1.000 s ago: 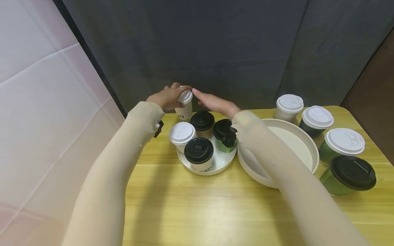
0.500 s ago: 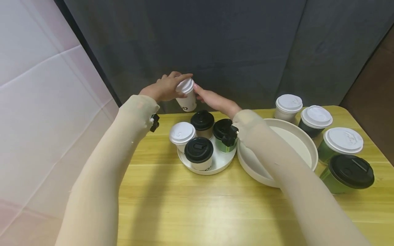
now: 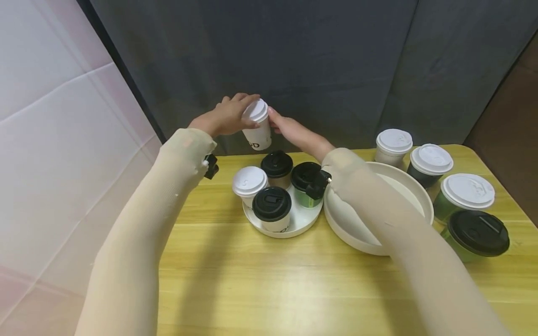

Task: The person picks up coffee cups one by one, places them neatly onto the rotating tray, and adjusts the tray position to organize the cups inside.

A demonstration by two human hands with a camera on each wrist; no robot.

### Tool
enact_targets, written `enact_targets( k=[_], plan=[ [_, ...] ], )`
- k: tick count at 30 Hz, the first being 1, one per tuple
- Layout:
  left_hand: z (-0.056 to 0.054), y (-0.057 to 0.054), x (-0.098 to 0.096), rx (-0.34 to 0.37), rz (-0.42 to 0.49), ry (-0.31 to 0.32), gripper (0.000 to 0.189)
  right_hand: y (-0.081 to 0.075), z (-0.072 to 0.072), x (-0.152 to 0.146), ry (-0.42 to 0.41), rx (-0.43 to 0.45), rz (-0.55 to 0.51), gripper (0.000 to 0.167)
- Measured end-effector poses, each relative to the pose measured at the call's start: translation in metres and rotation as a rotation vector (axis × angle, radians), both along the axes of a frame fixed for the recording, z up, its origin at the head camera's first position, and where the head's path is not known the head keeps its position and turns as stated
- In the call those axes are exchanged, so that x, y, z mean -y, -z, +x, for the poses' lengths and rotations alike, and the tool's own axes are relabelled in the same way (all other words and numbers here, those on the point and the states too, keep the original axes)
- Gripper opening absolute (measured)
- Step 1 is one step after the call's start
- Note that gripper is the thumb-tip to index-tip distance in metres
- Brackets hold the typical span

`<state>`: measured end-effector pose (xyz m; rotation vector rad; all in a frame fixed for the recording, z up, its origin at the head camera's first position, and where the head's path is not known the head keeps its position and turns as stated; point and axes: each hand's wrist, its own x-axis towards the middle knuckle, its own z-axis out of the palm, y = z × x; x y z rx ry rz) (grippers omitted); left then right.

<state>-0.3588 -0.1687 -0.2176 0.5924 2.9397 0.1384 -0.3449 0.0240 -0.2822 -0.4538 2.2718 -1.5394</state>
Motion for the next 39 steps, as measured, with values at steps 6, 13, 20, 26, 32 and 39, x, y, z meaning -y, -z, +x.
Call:
enact_targets(
  k=[6, 13, 20, 26, 32, 39],
  plan=[
    [0.002, -0.005, -0.004, -0.002, 0.011, 0.008, 0.081, -0.007, 0.002, -0.001, 0.008, -0.007, -0.006, 0.073],
    [0.001, -0.010, -0.009, -0.004, 0.033, 0.013, 0.082, -0.013, 0.003, -0.009, 0.010, -0.047, -0.028, 0.072],
    [0.001, -0.014, -0.014, -0.007, 0.041, 0.043, 0.083, -0.016, 0.002, -0.017, 0.018, -0.074, -0.042, 0.070],
    [0.002, -0.018, -0.019, -0.014, 0.044, 0.058, 0.083, -0.019, 0.004, -0.023, 0.042, -0.101, -0.050, 0.068],
    [0.001, -0.020, -0.026, -0.038, 0.049, 0.063, 0.086, -0.022, 0.005, -0.028, 0.109, -0.139, -0.089, 0.067],
    [0.002, -0.019, -0.034, -0.066, 0.093, 0.089, 0.084, -0.027, 0.011, -0.036, 0.171, -0.151, -0.098, 0.065]
  ],
)
